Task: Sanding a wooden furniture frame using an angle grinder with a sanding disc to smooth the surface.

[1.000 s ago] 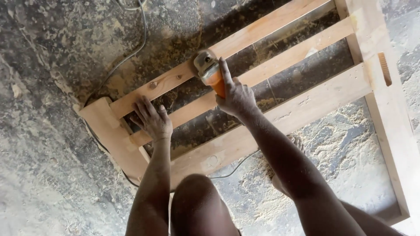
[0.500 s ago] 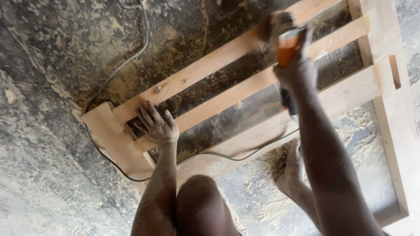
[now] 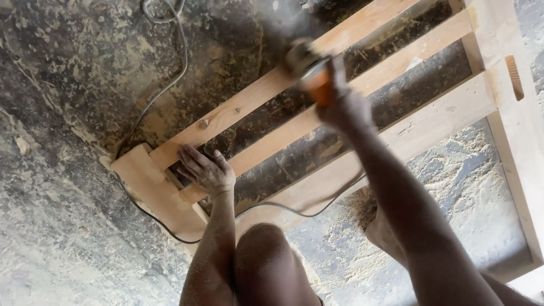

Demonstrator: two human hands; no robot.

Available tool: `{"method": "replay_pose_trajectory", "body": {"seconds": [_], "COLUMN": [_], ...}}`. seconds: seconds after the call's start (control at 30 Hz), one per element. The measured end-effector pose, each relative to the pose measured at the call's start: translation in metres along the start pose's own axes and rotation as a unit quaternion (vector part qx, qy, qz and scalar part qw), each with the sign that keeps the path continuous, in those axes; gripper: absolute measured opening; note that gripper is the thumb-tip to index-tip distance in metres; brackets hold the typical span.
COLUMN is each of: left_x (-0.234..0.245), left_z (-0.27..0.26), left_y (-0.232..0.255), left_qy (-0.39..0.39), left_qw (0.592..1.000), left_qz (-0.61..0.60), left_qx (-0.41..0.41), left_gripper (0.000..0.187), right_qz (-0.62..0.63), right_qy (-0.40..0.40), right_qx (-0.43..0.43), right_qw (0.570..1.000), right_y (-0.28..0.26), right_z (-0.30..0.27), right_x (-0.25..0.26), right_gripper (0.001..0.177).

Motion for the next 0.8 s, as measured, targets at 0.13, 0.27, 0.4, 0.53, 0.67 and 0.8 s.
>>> {"method": "replay_pose_trajectory", "body": {"seconds": [0.13,0.27,0.4,0.53,0.67,0.8], "left_x": [-0.004,0.008,0.010,0.008,0.010,0.006], "left_z": [-0.003,0.007,0.007,0.004,0.012,0.006], "left_y": [-0.002,0.002,0.000,0.000,0.007,0.005], "left_qy": [-0.083,0.040,0.017,-0.008,0.041,0.056], "left_qw": [0.993,0.999,0.999,0.999,0.999,0.998], "left_qz": [0.003,-0.026,-0.035,-0.024,-0.025,-0.026], "left_qx": [0.082,-0.003,0.021,0.029,-0.004,0.000], "left_gripper": [0.073,0.069,0.068,0.069,0.071,0.070], "right_qz": [0.060,0.014,0.021,-0.006,-0.018,0.022], "right_qy": [-0.003,0.026,-0.012,-0.056,-0.082,0.027], "right_qx": [-0.056,-0.044,0.128,0.151,-0.024,-0.072], "right_qw": [0.997,0.999,0.992,0.987,0.996,0.997], "right_y": [0.060,-0.008,-0.088,-0.081,-0.003,0.015], "right_z": [0.015,0.004,-0.021,-0.014,0.007,0.010], "right_x": [-0.026,-0.043,-0.095,-0.035,-0.002,0.001], "right_gripper": [0.107,0.080,0.091,0.065,0.046,0.059]}}
Point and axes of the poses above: each hand's wrist, its own z-axis towards the middle knuckle, its own x-axis out of the back of the hand, y = z × x, the point moved 5 cm from there along z, towards the middle knuckle, and after that the axes turned 9 degrees about x, right-handed, at the moved point
